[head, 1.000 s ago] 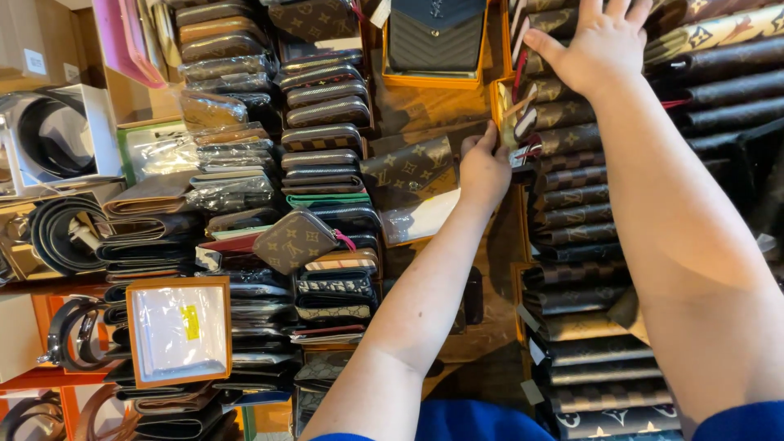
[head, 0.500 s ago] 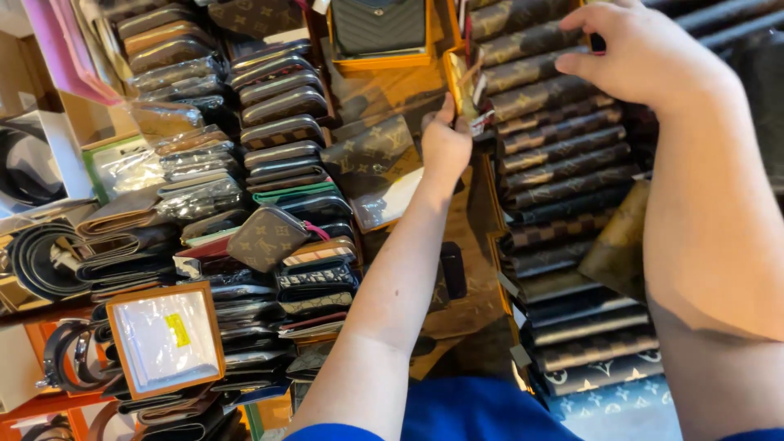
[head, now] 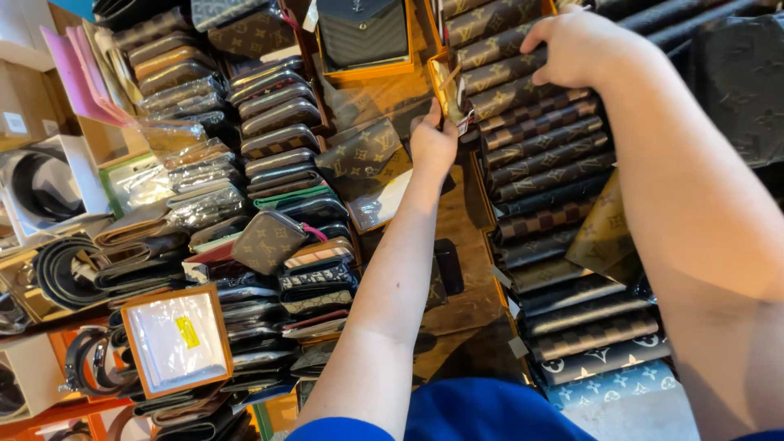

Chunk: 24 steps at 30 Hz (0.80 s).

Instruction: Organizing and dusting wallets and belts on a display table in a retail storage area.

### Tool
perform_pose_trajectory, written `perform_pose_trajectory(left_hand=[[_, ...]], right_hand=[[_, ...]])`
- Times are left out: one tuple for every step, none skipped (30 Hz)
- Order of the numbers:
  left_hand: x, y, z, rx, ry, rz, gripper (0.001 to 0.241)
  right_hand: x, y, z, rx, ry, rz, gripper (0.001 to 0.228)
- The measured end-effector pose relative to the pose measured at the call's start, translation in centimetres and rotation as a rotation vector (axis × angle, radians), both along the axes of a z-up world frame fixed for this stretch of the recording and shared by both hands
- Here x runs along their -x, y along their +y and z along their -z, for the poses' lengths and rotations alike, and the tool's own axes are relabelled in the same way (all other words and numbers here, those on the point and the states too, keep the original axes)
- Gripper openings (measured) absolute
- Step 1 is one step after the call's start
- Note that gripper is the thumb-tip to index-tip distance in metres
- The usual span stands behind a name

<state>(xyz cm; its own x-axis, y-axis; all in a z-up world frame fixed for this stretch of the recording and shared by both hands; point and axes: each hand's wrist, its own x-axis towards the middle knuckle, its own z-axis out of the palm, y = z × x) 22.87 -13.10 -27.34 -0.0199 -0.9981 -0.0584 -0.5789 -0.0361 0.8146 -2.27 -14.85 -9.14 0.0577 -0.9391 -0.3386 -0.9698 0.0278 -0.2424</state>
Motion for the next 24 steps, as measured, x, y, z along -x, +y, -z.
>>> perform_pose_trajectory(left_hand=[[0.0,0.0,0.3,0.014,0.000,0.004,0.055],[0.0,0.0,0.5,0.028,0.000,0.008,0.055],[0.0,0.2,-0.2,0.027,0.004,0.000,0.055],[0.0,0.4,-0.9,0.001,0.037,0.008,0.055],[-0.1,0.5,-1.6,-0.023,0.071,0.017,0.055],[-0.1,0.6,-1.5,-0.022,0.074,0.009,0.055],[0.0,0.6,-1.5,-0.017,0.081,0.009,0.055],[0.1,0.6,-1.5,-0.012,0.087,0.008,0.055],[0.1,0.8,-2.0,-0.010,0.087,0.006,0.055],[0.2,0.9,-2.5,-0.044,0.113,-0.002,0.054],[0.1,0.9,-2.9,-0.075,0.138,-0.013,0.053],[0.4,0.6,-2.0,-0.070,0.135,-0.017,0.053],[0.5,0.7,-1.1,-0.033,0.124,-0.031,0.053],[0.6,0.8,-0.1,0.005,0.112,-0.044,0.053],[0.5,1.1,-0.3,0.005,0.106,-0.042,0.053],[0.4,1.3,-0.5,0.026,0.099,-0.034,0.053],[0.4,1.1,-0.9,0.055,0.095,-0.027,0.054],[0.3,1.0,-1.9,0.062,0.094,-0.026,0.054],[0.1,1.2,-2.9,0.012,0.091,-0.014,0.054],[0.0,1.3,-3.7,-0.038,0.088,-0.002,0.055],[-0.1,1.2,-4.2,-0.043,0.081,-0.004,0.055],[-0.1,1.1,-4.6,-0.063,0.086,-0.006,0.056],[0.1,1.3,-4.9,-0.091,0.094,-0.005,0.057],[-0.2,1.4,-4.5,-0.103,0.089,-0.006,0.057]], right_hand=[[0.3,-0.1,0.2,0.004,0.011,-0.012,0.054],[0.5,-0.1,0.4,0.009,0.021,-0.025,0.055],[0.2,-0.1,0.0,0.008,0.025,-0.032,0.055],[-0.1,0.0,-0.4,0.002,-0.001,-0.008,0.055],[-0.4,0.1,-0.8,-0.004,-0.027,0.017,0.055],[-0.2,0.1,-0.6,-0.004,-0.023,0.010,0.055],[0.0,0.1,-0.3,0.002,-0.017,-0.011,0.055],[0.3,0.1,-0.1,0.008,-0.010,-0.032,0.055],[0.3,-0.2,-1.2,0.011,-0.010,-0.034,0.055],[0.3,-0.5,-2.2,-0.057,-0.044,-0.030,0.057],[0.2,-0.9,-3.1,-0.124,-0.080,-0.029,0.060],[0.5,-1.5,-3.1,-0.119,-0.082,-0.034,0.060],[0.7,-2.0,-2.9,0.099,-0.186,-0.038,0.039],[1.0,-2.4,-2.7,0.318,-0.289,-0.037,0.021],[-0.1,-3.2,-2.4,0.318,-0.294,-0.034,0.021],[-1.1,-4.0,-2.2,0.275,-0.239,0.056,0.035],[-2.1,-5.1,-2.4,0.238,-0.181,0.143,0.050],[-2.3,-5.9,-0.6,0.245,-0.182,0.144,0.050],[-2.6,-6.7,1.3,0.354,-0.275,0.045,0.052],[-2.8,-7.5,3.3,0.461,-0.366,-0.055,0.060],[-3.3,-7.3,3.4,0.456,-0.374,-0.055,0.060],[-3.7,-7.1,3.6,0.534,-0.285,-0.076,0.058],[-3.9,-6.6,3.9,0.603,-0.194,-0.096,0.057],[-3.8,-6.3,4.6,0.591,-0.199,-0.093,0.057]])
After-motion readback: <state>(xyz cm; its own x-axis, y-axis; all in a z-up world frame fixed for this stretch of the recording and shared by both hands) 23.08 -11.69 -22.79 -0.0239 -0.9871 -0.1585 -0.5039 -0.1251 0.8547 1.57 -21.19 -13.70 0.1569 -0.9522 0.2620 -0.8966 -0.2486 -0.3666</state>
